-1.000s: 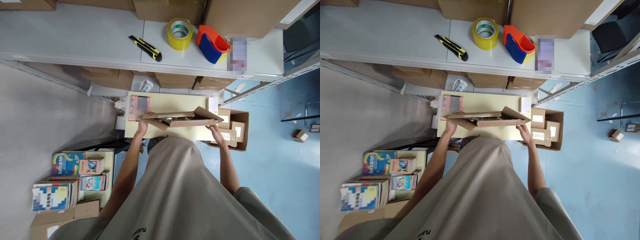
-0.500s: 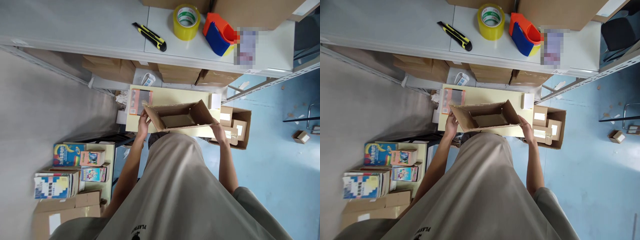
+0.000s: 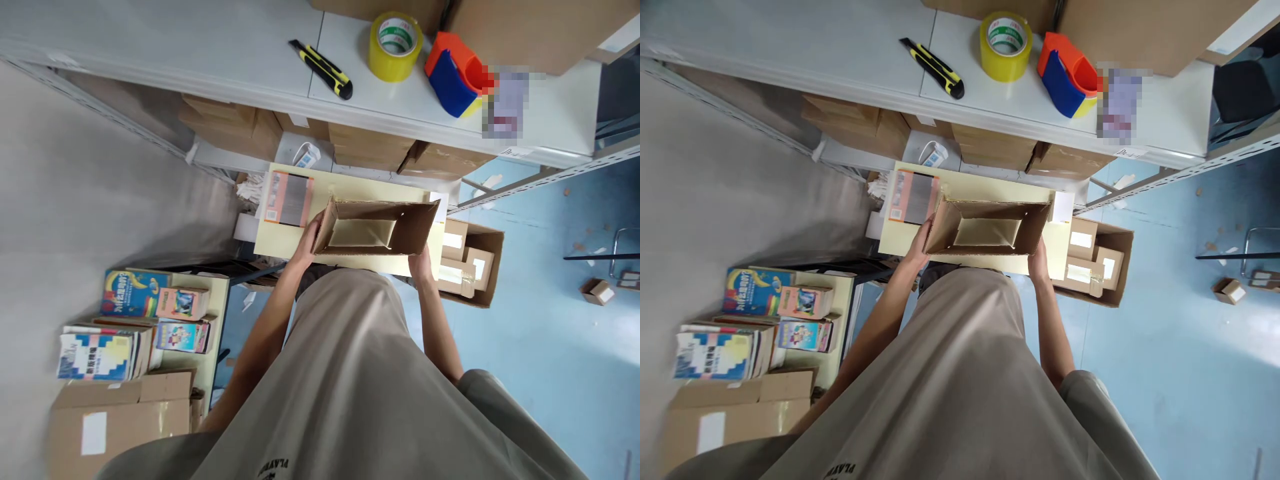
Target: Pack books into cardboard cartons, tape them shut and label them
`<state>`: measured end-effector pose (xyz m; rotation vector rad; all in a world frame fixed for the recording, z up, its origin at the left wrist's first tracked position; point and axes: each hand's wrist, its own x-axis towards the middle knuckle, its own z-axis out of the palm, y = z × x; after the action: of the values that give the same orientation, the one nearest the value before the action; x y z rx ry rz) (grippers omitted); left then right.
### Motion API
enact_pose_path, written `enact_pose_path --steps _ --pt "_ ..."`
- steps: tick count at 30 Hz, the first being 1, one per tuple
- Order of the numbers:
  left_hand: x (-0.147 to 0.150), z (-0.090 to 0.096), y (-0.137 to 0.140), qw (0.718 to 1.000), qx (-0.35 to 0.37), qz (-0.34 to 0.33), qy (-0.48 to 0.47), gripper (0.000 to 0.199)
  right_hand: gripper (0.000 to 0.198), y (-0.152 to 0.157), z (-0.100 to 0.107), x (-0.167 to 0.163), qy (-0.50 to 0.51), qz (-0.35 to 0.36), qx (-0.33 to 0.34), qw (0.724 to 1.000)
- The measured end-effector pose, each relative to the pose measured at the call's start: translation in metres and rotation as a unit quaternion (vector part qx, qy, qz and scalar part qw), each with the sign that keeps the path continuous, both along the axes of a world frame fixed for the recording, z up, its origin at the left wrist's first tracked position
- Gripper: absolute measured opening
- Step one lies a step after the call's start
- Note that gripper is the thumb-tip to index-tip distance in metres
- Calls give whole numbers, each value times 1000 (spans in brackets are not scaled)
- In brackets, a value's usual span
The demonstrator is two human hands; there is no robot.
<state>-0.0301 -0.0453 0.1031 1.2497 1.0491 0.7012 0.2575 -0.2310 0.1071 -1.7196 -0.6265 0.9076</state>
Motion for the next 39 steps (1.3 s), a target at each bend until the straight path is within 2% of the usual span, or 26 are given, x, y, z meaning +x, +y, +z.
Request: enact_pose_path --steps 3,7,10,12,15,17,20,22,25,27,31,34,39 --pt "-2 7 4 999 -11 -13 -43 54 79 -5 -1 -7 4 0 -6 1000" --pt "-9 12 7 999 -23 1 -36 62 84 -9 8 4 -52 -6 -43 998" --pt "-20 20 7 998 -52 12 -44 71 88 -3 26 29 -94 -17 3 995" --pt "-29 29 4 998 -34 29 -34 68 91 7 39 49 -134 5 35 990" --pt "-36 40 -7 999 25 45 12 65 97 33 56 78 -207 84 47 974" --pt "-33 44 -16 998 39 47 34 67 98 54 62 93 -240 121 37 962" --pt "-21 42 -28 998 34 46 41 55 94 83 68 107 -267 139 31 953" --pt "-15 40 -32 998 36 44 39 46 85 98 71 110 -282 154 32 946" --pt "-12 42 -35 997 45 50 45 39 56 110 76 106 -298 182 23 937" --pt "-14 47 -34 995 47 53 63 36 44 112 81 102 -309 180 12 934" --pt "-21 59 -27 991 62 48 109 27 45 108 90 96 -315 141 -5 939" --pt "-23 66 -21 988 72 46 129 29 50 104 93 94 -305 125 -12 944" --pt "-20 71 -13 985 87 61 137 38 55 108 82 99 -296 100 -24 950"
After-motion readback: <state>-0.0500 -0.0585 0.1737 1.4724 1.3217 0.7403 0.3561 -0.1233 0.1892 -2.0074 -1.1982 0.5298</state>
